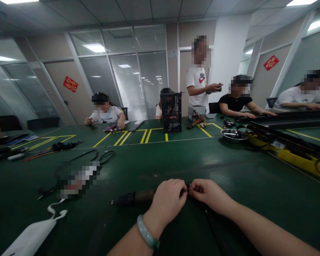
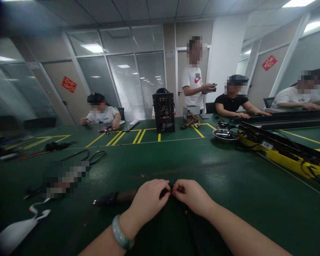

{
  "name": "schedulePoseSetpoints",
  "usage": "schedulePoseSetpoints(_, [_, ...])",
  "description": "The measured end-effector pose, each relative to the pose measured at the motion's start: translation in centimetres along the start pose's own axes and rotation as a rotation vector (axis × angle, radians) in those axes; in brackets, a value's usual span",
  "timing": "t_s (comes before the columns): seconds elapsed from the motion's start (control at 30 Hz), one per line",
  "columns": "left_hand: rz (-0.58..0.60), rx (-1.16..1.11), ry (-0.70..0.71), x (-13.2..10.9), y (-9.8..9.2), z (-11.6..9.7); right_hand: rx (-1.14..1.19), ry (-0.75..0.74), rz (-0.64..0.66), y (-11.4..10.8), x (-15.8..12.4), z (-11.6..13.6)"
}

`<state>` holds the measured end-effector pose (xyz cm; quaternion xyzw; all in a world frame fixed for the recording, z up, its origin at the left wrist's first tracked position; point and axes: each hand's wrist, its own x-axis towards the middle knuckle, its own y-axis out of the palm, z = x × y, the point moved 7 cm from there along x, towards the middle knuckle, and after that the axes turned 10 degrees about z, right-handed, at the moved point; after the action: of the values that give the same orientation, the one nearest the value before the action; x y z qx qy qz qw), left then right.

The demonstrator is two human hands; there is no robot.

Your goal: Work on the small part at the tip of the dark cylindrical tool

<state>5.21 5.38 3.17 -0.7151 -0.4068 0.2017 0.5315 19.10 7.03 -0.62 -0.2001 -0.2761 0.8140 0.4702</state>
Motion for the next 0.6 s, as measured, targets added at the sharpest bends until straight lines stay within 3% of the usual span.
schedulePoseSetpoints(0.2, [0.026, 0.013, -0.046, -0.02, -0.1, 0.16, 0.001, -0.006, 0.007, 0.14, 0.1, -0.09])
schedulePoseSetpoints(0.6, [0.036, 0.019, 0.02, -0.04, -0.07, -0.42, -0.001, 0.0, -0.004, 0.01, -0.04, 0.21])
